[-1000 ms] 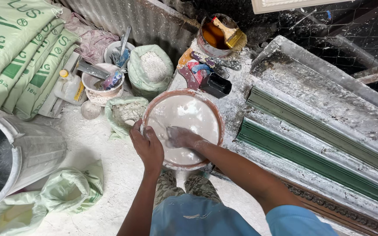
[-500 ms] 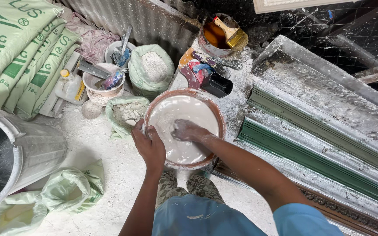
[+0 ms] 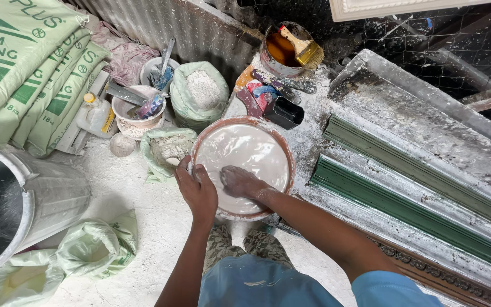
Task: The person carries a large basin of water to a work area, scoops gypsum casting powder by hand from a plastic-lined sack into the basin, and mixes it with water by hand into a slurry. They then use a sponge to apply the plaster slurry onto a green decorative molding frame lying on the workbench.
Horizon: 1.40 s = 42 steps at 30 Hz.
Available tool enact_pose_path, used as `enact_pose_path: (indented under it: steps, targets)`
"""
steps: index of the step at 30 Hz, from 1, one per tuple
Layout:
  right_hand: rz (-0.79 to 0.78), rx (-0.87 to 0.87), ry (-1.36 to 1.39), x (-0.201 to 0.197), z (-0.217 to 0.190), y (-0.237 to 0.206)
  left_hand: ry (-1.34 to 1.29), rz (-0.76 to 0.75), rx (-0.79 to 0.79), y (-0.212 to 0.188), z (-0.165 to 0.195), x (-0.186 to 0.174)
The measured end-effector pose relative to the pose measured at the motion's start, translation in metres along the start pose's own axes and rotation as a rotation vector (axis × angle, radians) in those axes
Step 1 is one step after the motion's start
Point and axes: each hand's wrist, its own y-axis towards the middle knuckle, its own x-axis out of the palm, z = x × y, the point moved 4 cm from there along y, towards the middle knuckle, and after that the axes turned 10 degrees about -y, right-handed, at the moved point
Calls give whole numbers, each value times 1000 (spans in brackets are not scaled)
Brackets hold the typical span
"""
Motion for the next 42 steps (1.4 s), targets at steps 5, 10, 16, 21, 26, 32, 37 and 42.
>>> enact_pose_path:
  steps: [5,10,16,21,26,32,37,42]
  targets:
    - [20,-72,-52,-13,-6,-6,-13,11,-10,0,-2,0]
    - [-219,175,94,-1,3,-3,-25,3,-9,0,-1,0]
    - [-183,-6,-126,3,0,-5,-17,6,19,0,1,-1]
    - [-131,-36,-173,-5,7,-15,-54,4,-5,1,1,0]
    - [13,-107,-150,-12,25,-27,-93,4,-11,1,2,1]
    - [-127,9,-237,4,56,-8,-53,22,23,1,3,0]
    - [-334,-116,-727,41,52,19,-18,23,45,2,7,0]
    - [-368,-79,-707,67,46,43,-112,20,5,1,7,-1]
